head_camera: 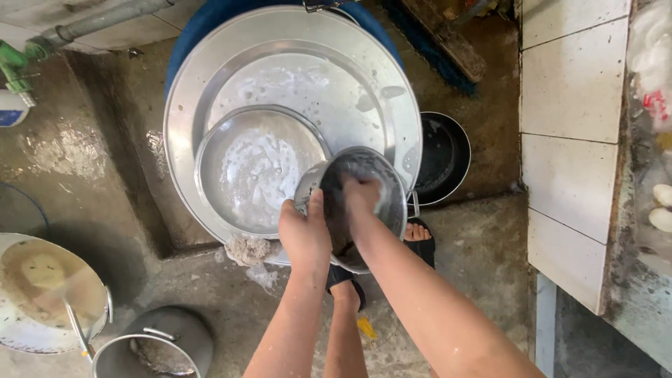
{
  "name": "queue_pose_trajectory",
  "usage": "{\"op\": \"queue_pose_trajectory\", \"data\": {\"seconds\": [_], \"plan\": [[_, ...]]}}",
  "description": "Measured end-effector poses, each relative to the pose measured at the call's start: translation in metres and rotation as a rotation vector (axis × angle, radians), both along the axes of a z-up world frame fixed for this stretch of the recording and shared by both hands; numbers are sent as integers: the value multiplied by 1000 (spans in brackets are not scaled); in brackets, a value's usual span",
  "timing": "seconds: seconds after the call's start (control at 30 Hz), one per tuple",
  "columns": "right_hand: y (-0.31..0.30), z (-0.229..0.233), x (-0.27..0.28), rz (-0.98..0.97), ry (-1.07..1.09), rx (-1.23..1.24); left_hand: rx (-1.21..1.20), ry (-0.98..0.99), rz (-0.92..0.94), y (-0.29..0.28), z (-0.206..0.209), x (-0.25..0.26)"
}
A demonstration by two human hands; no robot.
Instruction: Scrubbing pots, pans, and large trays with a scouring pad and soap.
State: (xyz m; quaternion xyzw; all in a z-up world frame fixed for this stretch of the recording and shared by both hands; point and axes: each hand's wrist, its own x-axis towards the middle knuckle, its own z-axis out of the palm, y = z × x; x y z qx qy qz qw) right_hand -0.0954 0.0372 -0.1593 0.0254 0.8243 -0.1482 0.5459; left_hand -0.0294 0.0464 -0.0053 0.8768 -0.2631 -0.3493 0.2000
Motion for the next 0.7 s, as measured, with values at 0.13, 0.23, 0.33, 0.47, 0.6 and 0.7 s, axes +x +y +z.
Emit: {"op": "queue_pose_trajectory", "data": {"seconds": [0.13, 0.23, 0.33, 0.47, 0.6, 0.7], "plan": [[-2, 2, -11, -58, 62, 106, 118, 65, 65, -8, 10, 1], [-13, -20, -4, -285, -149, 184, 69, -4, 35, -3, 5, 7], [-27, -16, 3, -643, -221, 92, 1, 75, 79, 0, -1, 11], [0, 4, 16, -308, -167, -523, 101, 91, 78, -9, -15, 22], [50, 34, -4, 296, -523, -629, 184, 28, -46, -31, -1, 19], [47, 44, -18, 611, -710, -429, 7, -8, -50, -11, -17, 14]]}}
